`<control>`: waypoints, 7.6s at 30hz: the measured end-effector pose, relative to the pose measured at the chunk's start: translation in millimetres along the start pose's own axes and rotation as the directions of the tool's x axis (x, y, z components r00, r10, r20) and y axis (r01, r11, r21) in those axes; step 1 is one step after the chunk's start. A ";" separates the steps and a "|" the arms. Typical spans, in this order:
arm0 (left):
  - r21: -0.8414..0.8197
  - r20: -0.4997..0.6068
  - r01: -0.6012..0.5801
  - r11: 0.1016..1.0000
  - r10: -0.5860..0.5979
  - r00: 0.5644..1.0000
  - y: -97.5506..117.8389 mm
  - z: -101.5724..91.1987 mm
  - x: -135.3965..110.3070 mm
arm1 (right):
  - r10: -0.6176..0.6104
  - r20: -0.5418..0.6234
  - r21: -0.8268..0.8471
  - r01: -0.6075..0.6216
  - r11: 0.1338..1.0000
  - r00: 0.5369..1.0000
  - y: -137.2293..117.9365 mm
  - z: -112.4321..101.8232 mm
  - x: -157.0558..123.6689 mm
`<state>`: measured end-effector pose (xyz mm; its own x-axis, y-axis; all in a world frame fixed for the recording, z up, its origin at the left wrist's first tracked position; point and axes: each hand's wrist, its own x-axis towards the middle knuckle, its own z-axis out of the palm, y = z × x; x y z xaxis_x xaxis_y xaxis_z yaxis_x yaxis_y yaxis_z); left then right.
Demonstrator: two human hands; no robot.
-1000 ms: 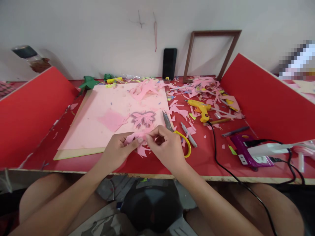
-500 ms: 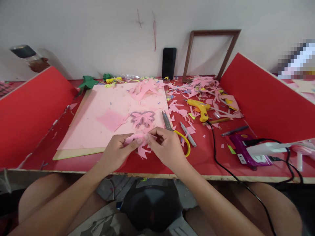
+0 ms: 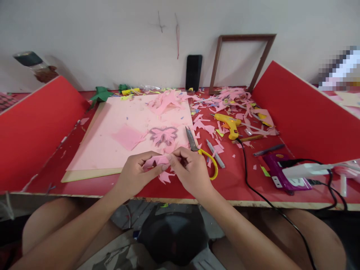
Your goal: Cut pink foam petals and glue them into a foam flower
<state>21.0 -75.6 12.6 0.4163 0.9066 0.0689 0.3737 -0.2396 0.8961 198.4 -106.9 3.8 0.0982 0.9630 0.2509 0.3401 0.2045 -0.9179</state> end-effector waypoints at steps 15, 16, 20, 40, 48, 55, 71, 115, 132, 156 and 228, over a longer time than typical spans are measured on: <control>-0.017 -0.019 0.039 0.999 -0.040 0.999 -7.8 2.3 -2.5 | -0.038 0.062 -0.014 0.039 0.999 0.997 2.6 -2.9 -0.2; -0.015 -0.015 0.044 0.999 -0.044 0.999 -8.2 2.6 -2.6 | -0.034 0.065 -0.013 0.035 0.999 0.997 2.7 -2.9 -0.4; 0.012 -0.020 0.023 1.000 -0.023 1.000 -7.4 3.7 -3.2 | -0.045 0.067 0.006 0.045 0.999 0.997 5.5 -1.8 -0.9; 0.016 0.006 0.008 1.000 -0.008 1.000 -5.6 5.3 -1.3 | -0.067 0.059 -0.023 0.069 0.997 0.996 9.5 0.8 0.2; 0.056 -0.035 -0.018 0.998 0.020 0.999 -5.7 -1.9 3.9 | -0.007 0.174 -0.389 0.076 0.918 0.985 10.8 -20.8 9.0; -0.095 -0.012 -0.027 0.995 0.026 1.000 -7.1 -8.4 11.0 | 0.327 0.081 -0.917 -0.059 0.394 0.941 19.3 -43.5 7.5; -0.552 -0.162 -0.016 0.833 -0.088 0.983 13.2 -6.7 55.6 | 0.141 -0.099 0.336 -0.101 0.937 0.985 11.6 -38.2 10.8; -0.270 -0.134 0.023 0.963 -0.061 0.989 11.2 38.1 28.4 | 0.153 -0.260 0.336 -0.060 0.940 0.953 2.5 -6.0 -5.0; -0.200 -0.178 -0.079 0.977 0.043 0.983 35.0 -17.9 30.3 | -0.026 0.245 -0.144 0.063 0.988 0.969 -0.7 -41.4 -15.0; -0.172 -0.136 0.002 0.985 -0.025 0.990 43.2 -14.6 26.0 | 0.172 0.343 0.185 -0.246 0.952 0.923 -15.9 -37.1 -22.4; 0.145 0.355 -0.158 0.977 0.098 0.930 31.5 -6.8 24.8 | 0.091 0.071 0.164 -0.102 0.981 0.993 -11.1 -26.5 -5.0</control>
<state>37.4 -58.3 45.5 0.7177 0.6964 -0.0034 0.4189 -0.4278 0.8009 218.9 -118.6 20.9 0.0616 0.9877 0.1438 0.1703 0.1316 -0.9766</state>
